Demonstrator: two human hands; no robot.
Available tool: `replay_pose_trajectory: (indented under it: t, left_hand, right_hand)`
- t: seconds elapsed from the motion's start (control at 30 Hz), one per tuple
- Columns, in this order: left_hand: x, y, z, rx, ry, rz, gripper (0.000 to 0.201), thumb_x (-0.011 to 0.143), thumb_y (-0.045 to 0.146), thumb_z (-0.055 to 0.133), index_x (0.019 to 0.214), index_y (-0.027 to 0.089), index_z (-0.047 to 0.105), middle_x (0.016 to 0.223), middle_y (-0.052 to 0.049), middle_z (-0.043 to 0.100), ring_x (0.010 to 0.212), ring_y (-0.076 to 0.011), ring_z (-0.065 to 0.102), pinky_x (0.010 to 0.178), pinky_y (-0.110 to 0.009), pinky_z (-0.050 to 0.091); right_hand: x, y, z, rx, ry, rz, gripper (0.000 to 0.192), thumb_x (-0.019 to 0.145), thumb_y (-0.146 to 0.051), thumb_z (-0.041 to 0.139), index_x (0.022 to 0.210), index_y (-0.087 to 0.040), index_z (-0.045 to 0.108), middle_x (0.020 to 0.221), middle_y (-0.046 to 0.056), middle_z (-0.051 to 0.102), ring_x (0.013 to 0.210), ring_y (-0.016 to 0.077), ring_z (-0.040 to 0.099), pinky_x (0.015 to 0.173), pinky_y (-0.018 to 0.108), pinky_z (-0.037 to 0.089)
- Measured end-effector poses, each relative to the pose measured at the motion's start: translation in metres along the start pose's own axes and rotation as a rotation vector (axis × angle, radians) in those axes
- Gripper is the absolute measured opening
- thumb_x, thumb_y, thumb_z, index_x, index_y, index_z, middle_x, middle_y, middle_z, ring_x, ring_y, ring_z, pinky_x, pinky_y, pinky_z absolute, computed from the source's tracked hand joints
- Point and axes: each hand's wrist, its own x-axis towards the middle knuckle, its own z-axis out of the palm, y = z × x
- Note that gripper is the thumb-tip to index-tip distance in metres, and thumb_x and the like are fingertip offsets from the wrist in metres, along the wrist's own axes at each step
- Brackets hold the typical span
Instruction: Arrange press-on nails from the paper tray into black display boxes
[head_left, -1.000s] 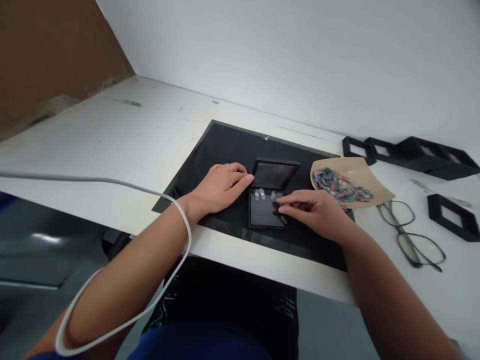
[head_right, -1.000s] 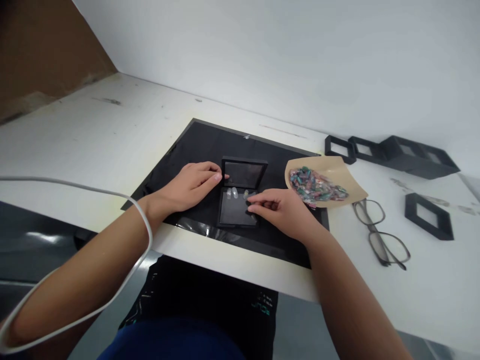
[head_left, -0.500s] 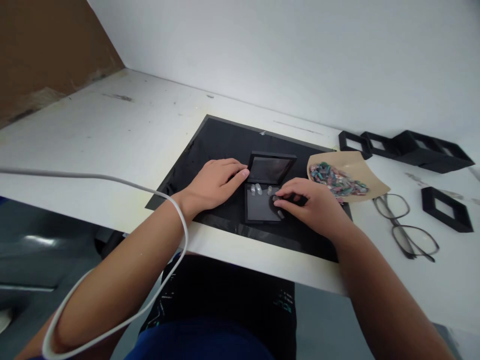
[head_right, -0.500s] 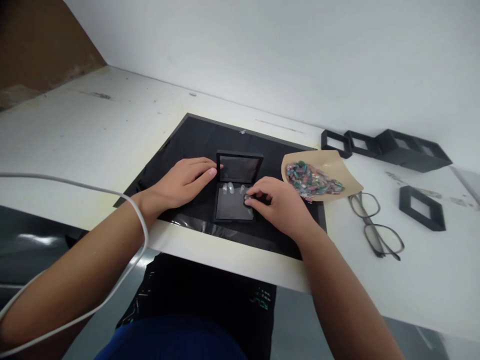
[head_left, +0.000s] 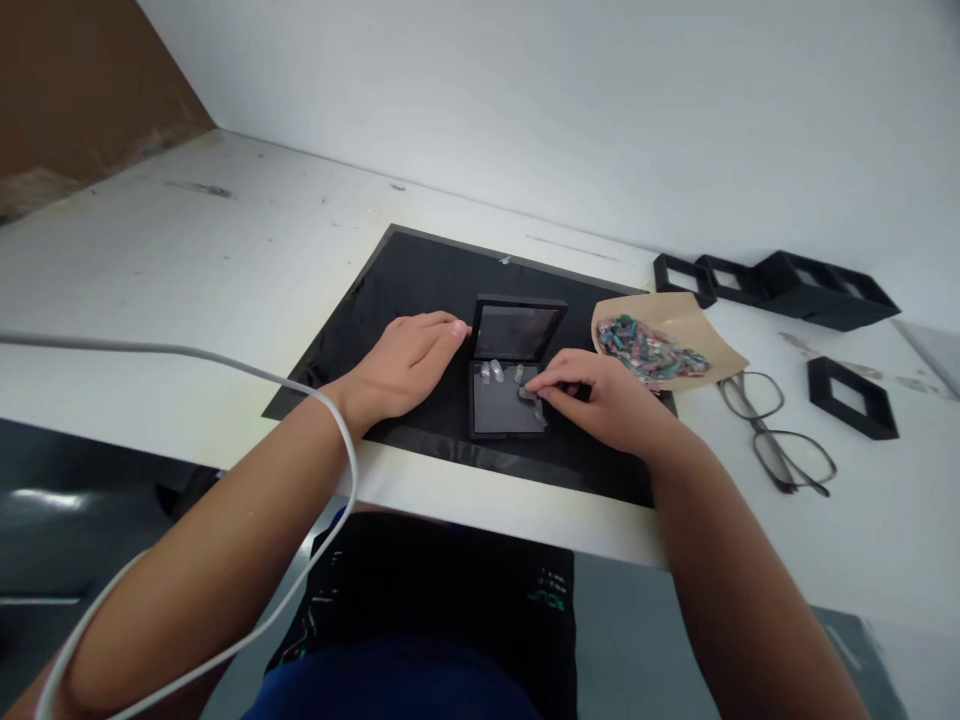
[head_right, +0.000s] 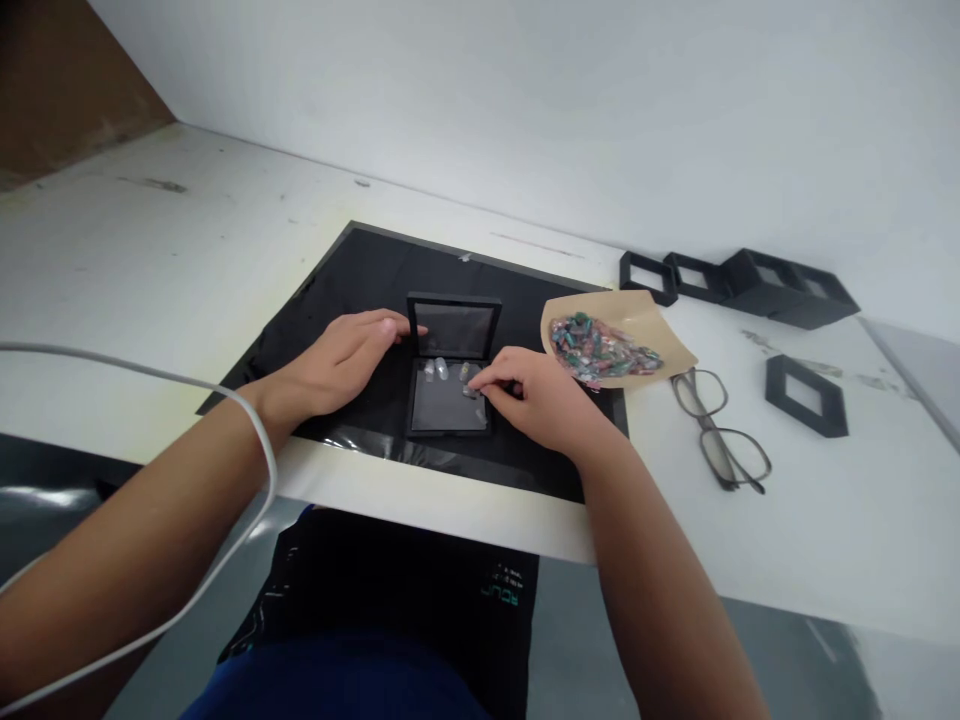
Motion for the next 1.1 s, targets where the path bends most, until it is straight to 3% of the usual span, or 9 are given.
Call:
replay_pose_trajectory:
  t: [0.2,0.33,0.43,0.67,0.77,0.9,1.1]
  left_hand:
    - [-0.001,-0.004,0.001,-0.064,0.009,-0.018,0.056,0.107,0.039,0.019,0.117,0.021,0.071,0.125,-0.006,0.071,0.12,-0.0231,0.063,0.109,-0.04,0.044]
    - [-0.001,-0.005,0.001,-0.057,0.01,-0.008,0.054,0.108,0.039,0.022,0.115,0.021,0.072,0.121,-0.006,0.072,0.116,-0.0228,0.065,0.108,-0.041,0.046]
    - [0.0,-0.003,0.001,-0.042,0.01,-0.001,0.053,0.107,0.04,0.024,0.112,0.021,0.073,0.118,-0.006,0.072,0.113,-0.0231,0.066,0.107,-0.041,0.046]
    - [0.001,0.001,-0.001,-0.036,-0.001,-0.017,0.05,0.107,0.041,0.027,0.108,0.02,0.072,0.116,-0.006,0.072,0.113,-0.0229,0.066,0.107,-0.041,0.046]
    - [0.001,0.0,0.0,-0.03,0.0,-0.018,0.05,0.107,0.042,0.026,0.107,0.02,0.072,0.114,-0.006,0.071,0.111,-0.0228,0.066,0.107,-0.041,0.046]
    - [0.0,-0.001,0.0,-0.014,-0.003,-0.026,0.052,0.107,0.042,0.024,0.106,0.02,0.07,0.115,-0.006,0.071,0.11,-0.0221,0.066,0.105,-0.041,0.048]
    - [0.0,0.0,0.0,0.004,-0.011,-0.035,0.051,0.106,0.042,0.025,0.107,0.019,0.07,0.115,-0.006,0.071,0.111,-0.0228,0.066,0.107,-0.042,0.048]
  right_hand:
    - [0.004,-0.001,0.005,-0.064,0.047,-0.067,0.023,0.095,-0.015,0.055,0.1,-0.019,0.077,0.094,0.007,0.069,0.079,0.0166,0.063,0.071,0.031,0.049]
    - [0.0,-0.006,0.003,-0.154,0.035,-0.058,0.022,0.091,-0.029,0.068,0.111,-0.023,0.076,0.106,0.008,0.066,0.092,0.0213,0.064,0.083,0.036,0.051]
    - [-0.001,-0.006,0.004,-0.189,0.068,-0.061,0.016,0.091,-0.028,0.07,0.104,-0.024,0.078,0.108,0.008,0.065,0.099,0.0233,0.063,0.09,0.039,0.049]
    - [0.003,-0.001,0.007,-0.145,0.075,-0.054,0.023,0.094,-0.012,0.056,0.096,-0.021,0.077,0.1,0.006,0.069,0.092,0.0201,0.066,0.081,0.034,0.05]
    - [0.005,-0.001,0.011,-0.195,0.124,-0.021,0.025,0.095,-0.013,0.055,0.093,-0.022,0.078,0.1,0.005,0.069,0.092,0.0203,0.066,0.078,0.033,0.05]
    - [0.005,-0.006,0.014,-0.334,0.207,0.016,0.02,0.096,-0.021,0.058,0.105,-0.023,0.076,0.106,0.007,0.068,0.098,0.0246,0.065,0.076,0.035,0.049]
    - [-0.003,-0.005,0.003,-0.137,0.05,-0.028,0.025,0.095,-0.031,0.064,0.119,-0.028,0.07,0.111,0.005,0.067,0.088,0.0191,0.064,0.068,0.03,0.049]
